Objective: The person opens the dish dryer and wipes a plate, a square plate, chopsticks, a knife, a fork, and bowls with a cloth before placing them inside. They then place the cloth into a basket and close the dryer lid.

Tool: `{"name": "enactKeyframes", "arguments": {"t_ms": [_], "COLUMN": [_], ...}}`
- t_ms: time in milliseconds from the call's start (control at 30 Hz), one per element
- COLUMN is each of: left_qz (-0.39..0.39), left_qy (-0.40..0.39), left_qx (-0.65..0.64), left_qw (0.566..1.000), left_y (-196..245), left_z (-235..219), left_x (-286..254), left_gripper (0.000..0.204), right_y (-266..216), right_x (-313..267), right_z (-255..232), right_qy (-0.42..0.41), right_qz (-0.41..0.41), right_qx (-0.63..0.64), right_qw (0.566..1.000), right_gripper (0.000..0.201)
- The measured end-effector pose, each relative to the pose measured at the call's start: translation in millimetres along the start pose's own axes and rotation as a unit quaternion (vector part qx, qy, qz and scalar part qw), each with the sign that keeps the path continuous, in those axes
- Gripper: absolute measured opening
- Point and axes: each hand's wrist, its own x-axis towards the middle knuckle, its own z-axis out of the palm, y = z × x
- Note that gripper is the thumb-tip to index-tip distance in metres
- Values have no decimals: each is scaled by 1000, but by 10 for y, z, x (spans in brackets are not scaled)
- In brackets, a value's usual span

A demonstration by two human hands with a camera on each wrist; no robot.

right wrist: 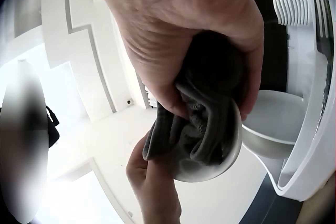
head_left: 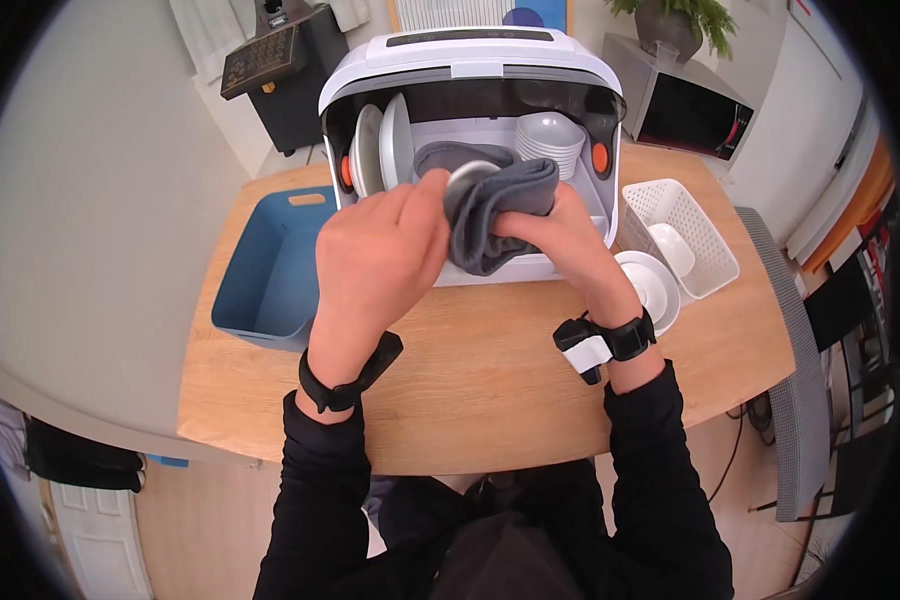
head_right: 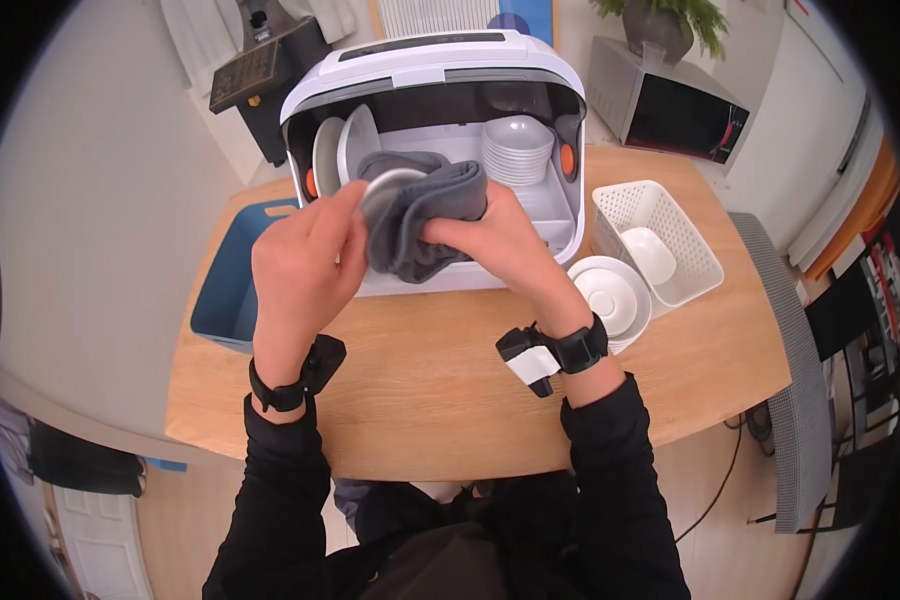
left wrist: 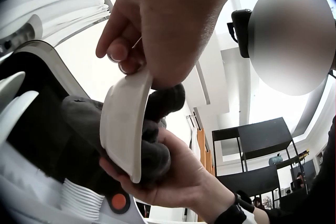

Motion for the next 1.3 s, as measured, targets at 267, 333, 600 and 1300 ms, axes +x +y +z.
{"name": "enactKeyframes", "arguments": {"t_ms": [267,333,600,1300], "left_qz": [-144,-211,-93,-40], "left_qy": [75,35,-141,-66], "left_qx": [-77,-126,54,44], "left_qw": [984,969,984,996], "left_y": [31,86,32,119], "left_z": [216,267,169,153], "left_x": [-22,-55,-105,-75], "left_gripper": [27,27,26,26], "right_y": [118,117,209,84], "right_x": [58,65,136,23], "right_z": [272,261,145,190], "right_qy": [7,38,132,143], "right_qz": [109,106,-115,-256], "right_qx": [273,317,-136,-367], "right_qw": [956,942,975,883], "right_gripper": [32,29,40,55]}}
